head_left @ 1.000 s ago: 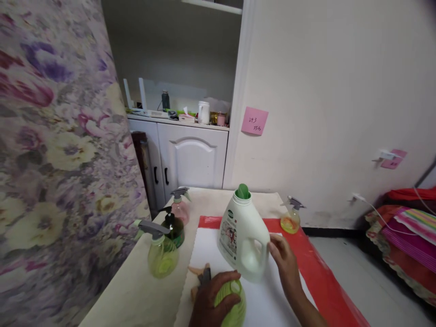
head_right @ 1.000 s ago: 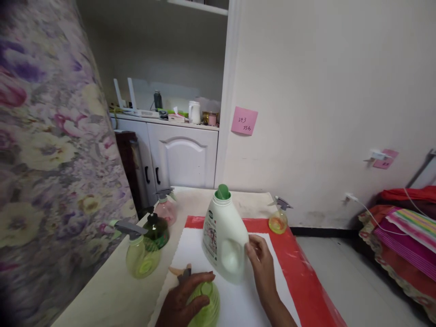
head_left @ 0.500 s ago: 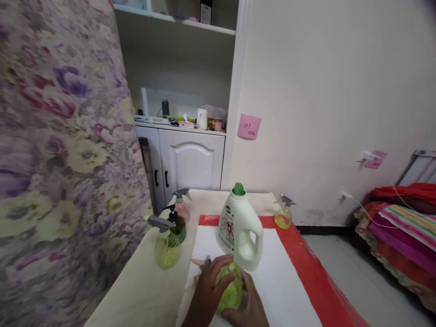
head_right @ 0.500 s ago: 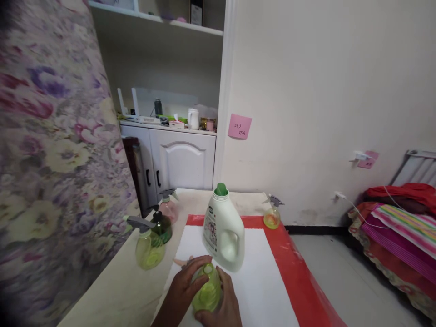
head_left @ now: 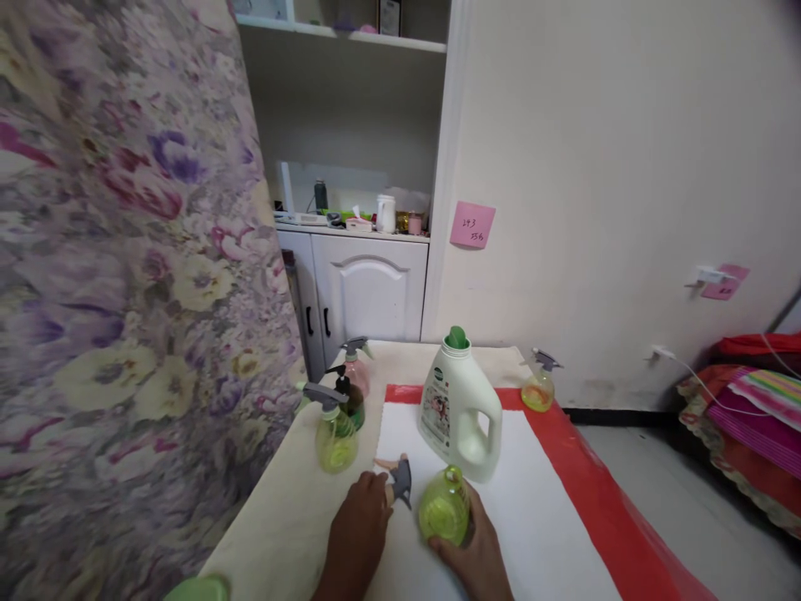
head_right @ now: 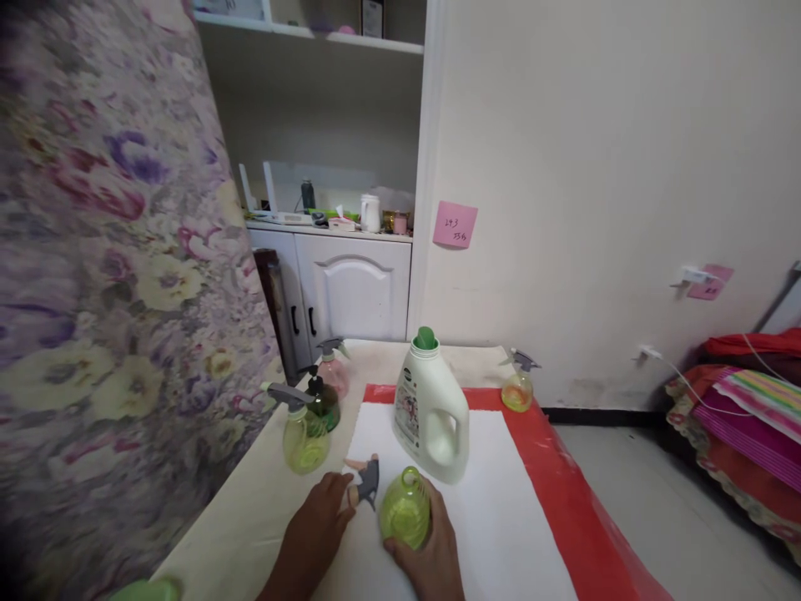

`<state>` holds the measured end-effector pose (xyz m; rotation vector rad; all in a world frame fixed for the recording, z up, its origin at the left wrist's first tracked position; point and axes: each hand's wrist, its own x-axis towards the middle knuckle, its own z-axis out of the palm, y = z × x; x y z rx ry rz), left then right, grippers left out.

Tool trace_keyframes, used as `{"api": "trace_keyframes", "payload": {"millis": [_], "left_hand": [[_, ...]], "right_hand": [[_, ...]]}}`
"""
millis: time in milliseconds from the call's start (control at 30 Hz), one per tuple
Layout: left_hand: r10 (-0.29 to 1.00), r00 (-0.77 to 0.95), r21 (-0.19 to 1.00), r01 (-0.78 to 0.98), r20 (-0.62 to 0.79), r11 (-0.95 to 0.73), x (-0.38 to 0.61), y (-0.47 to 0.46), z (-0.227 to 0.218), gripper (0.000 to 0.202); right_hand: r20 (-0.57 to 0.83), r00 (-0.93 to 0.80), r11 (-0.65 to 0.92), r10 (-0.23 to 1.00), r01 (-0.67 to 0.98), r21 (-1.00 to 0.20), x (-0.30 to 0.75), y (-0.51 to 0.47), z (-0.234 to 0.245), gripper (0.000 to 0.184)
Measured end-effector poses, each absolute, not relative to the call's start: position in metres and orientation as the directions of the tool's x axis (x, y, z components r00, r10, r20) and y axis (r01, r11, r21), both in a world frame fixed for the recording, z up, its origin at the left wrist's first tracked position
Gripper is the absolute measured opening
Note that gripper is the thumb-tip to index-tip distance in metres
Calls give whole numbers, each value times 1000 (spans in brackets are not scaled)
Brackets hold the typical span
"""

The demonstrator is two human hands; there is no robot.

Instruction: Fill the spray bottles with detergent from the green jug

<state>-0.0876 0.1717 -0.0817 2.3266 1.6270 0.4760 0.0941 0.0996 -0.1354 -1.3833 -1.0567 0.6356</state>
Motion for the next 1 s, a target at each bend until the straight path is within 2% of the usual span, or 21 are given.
{"api": "trace_keyframes", "payload": {"millis": [167, 367, 567, 667, 800, 900, 933, 1000], "left_hand": [[937, 337, 268, 898, 92, -350, -75, 172, -84, 28], [935, 340, 219, 909, 105, -355, -74, 172, -80, 26], [933, 321, 244, 903, 160, -353, -79, 160, -59, 28], [928, 280, 381, 853, 244, -357, -85, 151, -47, 28], [924, 129, 723, 588, 360, -364, -91, 136, -18, 31], [947, -29, 928, 214, 319, -306, -86, 120, 16, 40], [949, -71, 951, 64, 306, -302, -82, 115, 27, 39], [941, -128, 918, -214, 313, -335, -72, 105, 47, 33]], "right_hand": [[197, 401, 137, 895, 173, -975, 103, 92, -132, 77], [198, 432, 115, 880, 209, -971, 112, 69, -136, 77], [228, 427, 154, 875, 201, -967, 107, 61, -133, 77], [232, 439, 149, 868, 214, -965, 106, 62, -130, 76], [238, 384, 148, 892, 248, -957, 108, 62, -126, 78], [205, 328, 116, 922, 271, -956, 111, 60, -122, 79], [202, 322, 113, 925, 275, -955, 111, 59, -120, 78], [208, 318, 119, 925, 279, -953, 111, 58, -116, 77]]}}
